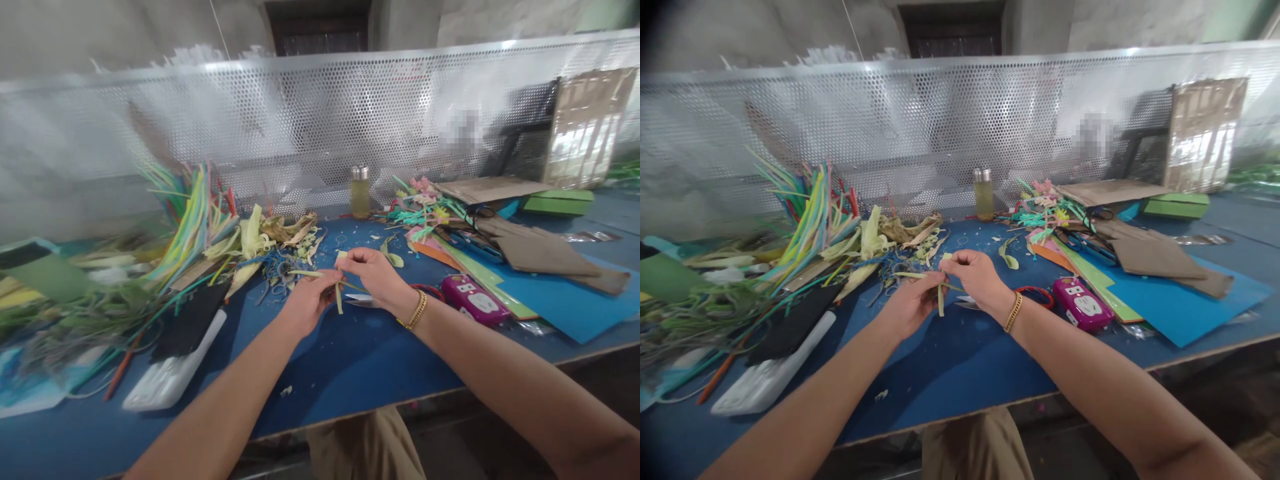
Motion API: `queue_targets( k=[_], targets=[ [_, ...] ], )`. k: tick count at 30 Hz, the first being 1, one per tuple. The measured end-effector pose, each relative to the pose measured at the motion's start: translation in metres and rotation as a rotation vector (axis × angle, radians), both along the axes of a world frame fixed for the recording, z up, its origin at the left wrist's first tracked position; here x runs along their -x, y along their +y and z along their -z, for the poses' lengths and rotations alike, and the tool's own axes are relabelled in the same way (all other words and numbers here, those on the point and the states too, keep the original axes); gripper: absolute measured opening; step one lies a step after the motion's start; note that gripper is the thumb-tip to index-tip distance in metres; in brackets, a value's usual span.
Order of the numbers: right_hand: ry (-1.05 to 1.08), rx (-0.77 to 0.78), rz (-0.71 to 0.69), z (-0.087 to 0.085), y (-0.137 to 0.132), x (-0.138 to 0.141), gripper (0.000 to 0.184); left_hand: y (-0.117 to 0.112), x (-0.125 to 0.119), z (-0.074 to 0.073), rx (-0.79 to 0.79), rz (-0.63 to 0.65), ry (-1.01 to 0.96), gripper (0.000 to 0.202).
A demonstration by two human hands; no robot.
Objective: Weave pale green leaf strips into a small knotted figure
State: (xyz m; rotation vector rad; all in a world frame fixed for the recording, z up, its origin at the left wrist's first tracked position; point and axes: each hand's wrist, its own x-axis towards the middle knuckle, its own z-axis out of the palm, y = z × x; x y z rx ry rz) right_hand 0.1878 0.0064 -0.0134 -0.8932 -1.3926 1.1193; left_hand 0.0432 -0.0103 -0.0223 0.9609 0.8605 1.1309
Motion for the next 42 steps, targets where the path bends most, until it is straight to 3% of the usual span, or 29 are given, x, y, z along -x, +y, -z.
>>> queue_targets(
  k=[8, 12, 16, 19, 22, 25, 29, 36, 42],
  targets=[
    [0.07, -0.003, 0.106, 0.008, 0.003, 0.002, 0.031, -0.005, -0.001, -0.002, -0.029, 0.061, 0.052, 0.016],
    [0.029, -0.021, 0.074, 0.009, 0.007, -0.002, 0.031, -0.003, 0.002, 0.001, -0.033, 0.07, 0.058, 0.021],
    [-0.095, -0.018, 0.042, 0.004, 0.013, -0.012, 0.029, -0.001, 0.003, 0.001, -0.006, 0.072, -0.058, 0.027],
    [-0.164, -0.096, 0.24, -0.002, 0.015, -0.021, 0.03, 0.001, 0.003, 0.001, -0.021, 0.066, -0.059, 0.026],
    [-0.344, -0.321, 0.381, -0.009, 0.014, -0.027, 0.028, 0.004, 0.004, 0.004, -0.083, 0.083, 0.036, 0.021],
    [-0.529, -0.437, 0.188, -0.011, 0.014, -0.028, 0.017, 0.006, 0.006, 0.009, -0.148, 0.16, 0.14, 0.02],
    [-0.506, -0.283, -0.059, -0.009, 0.011, -0.024, 0.015, 0.007, 0.007, 0.013, -0.15, 0.202, 0.204, 0.025],
    [-0.289, -0.07, -0.01, -0.016, 0.002, -0.016, 0.015, 0.009, 0.004, 0.012, -0.141, 0.04, 0.171, 0.025],
    [-0.107, -0.026, -0.042, -0.004, 0.006, -0.009, 0.014, 0.008, -0.001, 0.01, -0.091, 0.002, 0.14, 0.022]
  ],
)
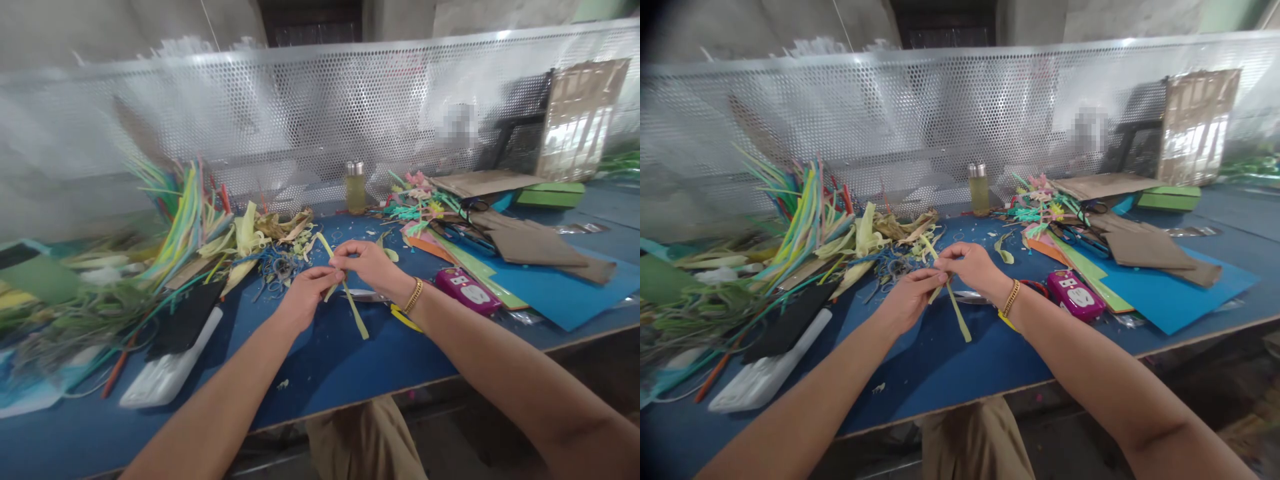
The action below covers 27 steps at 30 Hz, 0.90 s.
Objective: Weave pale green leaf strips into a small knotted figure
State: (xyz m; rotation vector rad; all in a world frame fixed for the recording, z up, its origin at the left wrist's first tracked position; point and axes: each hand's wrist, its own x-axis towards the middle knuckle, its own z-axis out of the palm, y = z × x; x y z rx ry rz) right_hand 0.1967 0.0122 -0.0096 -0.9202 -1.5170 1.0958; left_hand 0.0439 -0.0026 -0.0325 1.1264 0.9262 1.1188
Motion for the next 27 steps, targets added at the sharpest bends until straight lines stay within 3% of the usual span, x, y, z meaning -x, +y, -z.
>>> queue_targets(
  k=[5, 11, 15, 20, 23, 27],
  targets=[
    [0.001, -0.079, 0.12, 0.006, 0.002, 0.002, 0.016, -0.005, -0.002, -0.009, 0.1, 0.023, 0.019, 0.022],
    [-0.127, -0.111, 0.099, 0.004, -0.003, 0.002, 0.017, -0.011, 0.0, -0.009, 0.119, 0.096, 0.084, 0.025],
    [-0.158, -0.138, 0.106, -0.002, 0.0, -0.001, 0.019, -0.008, 0.003, -0.006, 0.087, 0.085, 0.013, 0.028],
    [-0.347, -0.318, 0.329, -0.017, 0.0, -0.019, 0.031, -0.002, 0.007, -0.007, 0.035, 0.039, -0.174, 0.028],
    [-0.572, -0.258, 0.222, -0.022, -0.006, -0.025, 0.049, 0.001, 0.008, -0.007, -0.003, -0.003, -0.2, 0.029],
    [-0.731, -0.25, 0.047, -0.02, -0.01, -0.022, 0.033, 0.005, 0.011, -0.006, -0.034, -0.028, -0.18, 0.026]
  ],
)
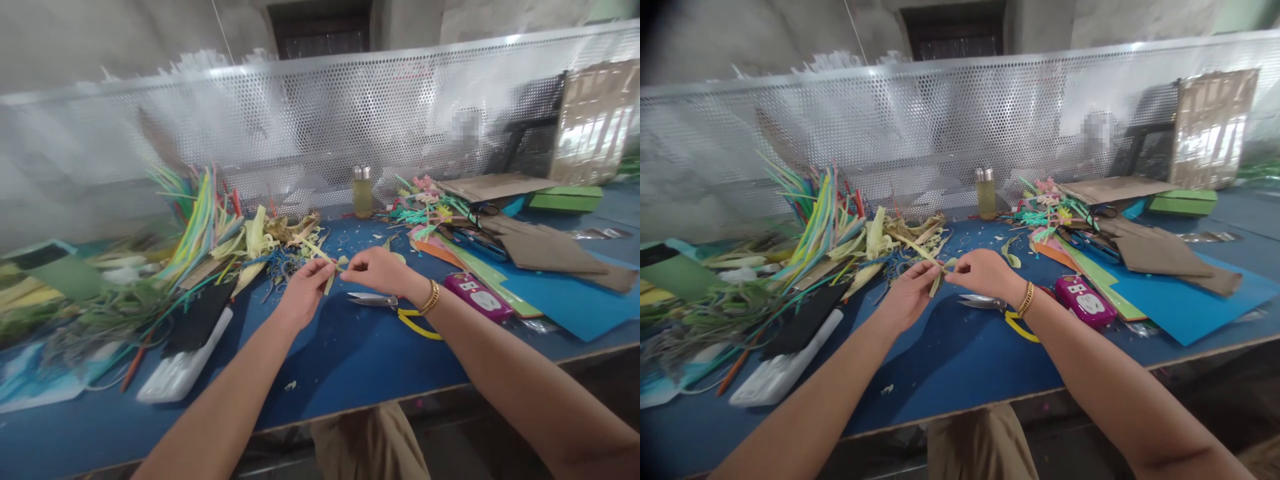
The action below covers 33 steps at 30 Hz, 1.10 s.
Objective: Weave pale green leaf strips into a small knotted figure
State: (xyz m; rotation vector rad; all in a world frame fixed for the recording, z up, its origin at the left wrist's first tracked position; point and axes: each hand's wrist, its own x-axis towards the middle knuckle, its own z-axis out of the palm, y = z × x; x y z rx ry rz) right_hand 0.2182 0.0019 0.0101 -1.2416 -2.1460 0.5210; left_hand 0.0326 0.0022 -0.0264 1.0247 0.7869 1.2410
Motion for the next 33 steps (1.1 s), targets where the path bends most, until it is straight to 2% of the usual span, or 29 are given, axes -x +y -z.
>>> queue_targets(
  k=[4, 10, 16, 22, 25, 27, 29, 31, 33],
  targets=[
    [-0.018, -0.028, -0.02, 0.002, -0.002, 0.005, 0.026, 0.0, 0.002, -0.001, -0.009, 0.029, 0.074, 0.028],
    [-0.127, -0.171, -0.048, 0.001, -0.006, 0.007, 0.028, 0.001, 0.003, -0.001, -0.194, -0.043, 0.275, 0.025],
    [-0.077, -0.109, -0.092, -0.003, -0.007, 0.005, 0.024, 0.003, 0.011, -0.007, -0.233, -0.071, 0.379, 0.022],
    [-0.046, -0.077, -0.089, -0.002, -0.003, 0.001, 0.021, 0.006, 0.015, -0.006, -0.196, -0.099, 0.373, 0.023],
    [-0.095, -0.148, -0.038, 0.003, 0.0, 0.001, 0.02, 0.008, 0.014, -0.003, -0.155, -0.082, 0.289, 0.025],
    [-0.13, -0.263, 0.037, 0.004, 0.0, 0.001, 0.018, 0.008, 0.013, -0.001, -0.097, -0.067, 0.227, 0.027],
    [-0.13, -0.418, 0.153, 0.003, -0.003, 0.003, 0.024, 0.008, 0.013, 0.0, -0.062, -0.063, 0.169, 0.03],
    [-0.116, -0.535, 0.262, 0.001, -0.008, 0.006, 0.033, 0.007, 0.012, -0.001, -0.098, -0.083, 0.145, 0.031],
    [-0.127, -0.552, 0.294, 0.0, -0.013, 0.01, 0.033, 0.007, 0.011, -0.002, -0.178, -0.127, 0.176, 0.035]
  ],
)
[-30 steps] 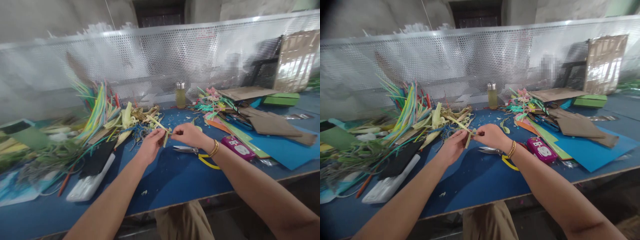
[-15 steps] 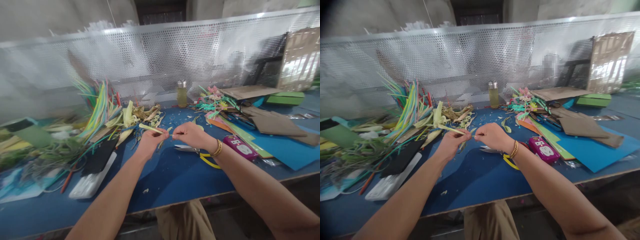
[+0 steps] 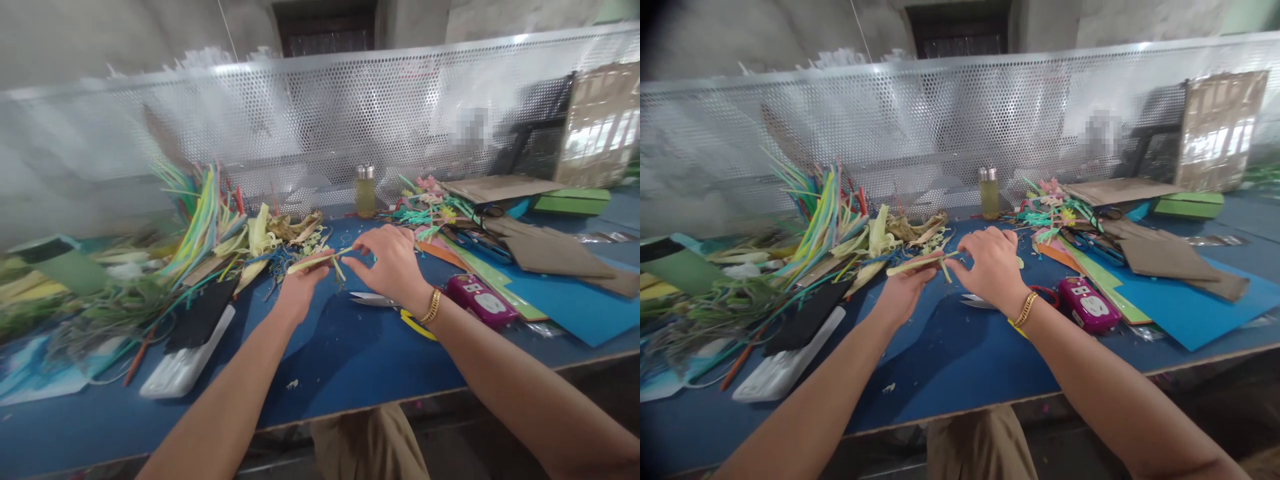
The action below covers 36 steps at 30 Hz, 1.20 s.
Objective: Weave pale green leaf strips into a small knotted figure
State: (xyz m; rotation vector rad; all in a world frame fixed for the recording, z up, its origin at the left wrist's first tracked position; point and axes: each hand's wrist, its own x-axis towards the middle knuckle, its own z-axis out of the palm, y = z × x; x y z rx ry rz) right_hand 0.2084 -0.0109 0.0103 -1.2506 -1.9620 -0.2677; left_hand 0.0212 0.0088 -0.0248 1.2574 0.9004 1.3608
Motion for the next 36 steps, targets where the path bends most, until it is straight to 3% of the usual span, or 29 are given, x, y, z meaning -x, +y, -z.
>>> queue_targets(
  k=[8, 15, 26, 29, 36],
  targets=[
    [-0.036, 0.194, -0.071, 0.014, -0.001, 0.017, 0.024, -0.007, -0.004, -0.005, -0.184, -0.134, 0.254, 0.024],
    [0.147, 0.395, -0.226, 0.016, 0.0, 0.02, 0.023, -0.015, -0.004, -0.009, -0.254, -0.162, 0.341, 0.016],
    [0.17, 0.295, -0.372, 0.018, -0.002, 0.026, 0.026, -0.016, -0.004, -0.015, -0.174, -0.276, 0.345, 0.011],
    [0.156, 0.287, -0.36, 0.019, -0.002, 0.025, 0.025, -0.013, -0.002, -0.013, -0.177, -0.251, 0.329, 0.013],
    [0.096, 0.215, -0.203, 0.016, -0.006, 0.022, 0.024, -0.007, -0.003, -0.001, -0.096, -0.005, 0.055, 0.032]
  ],
)
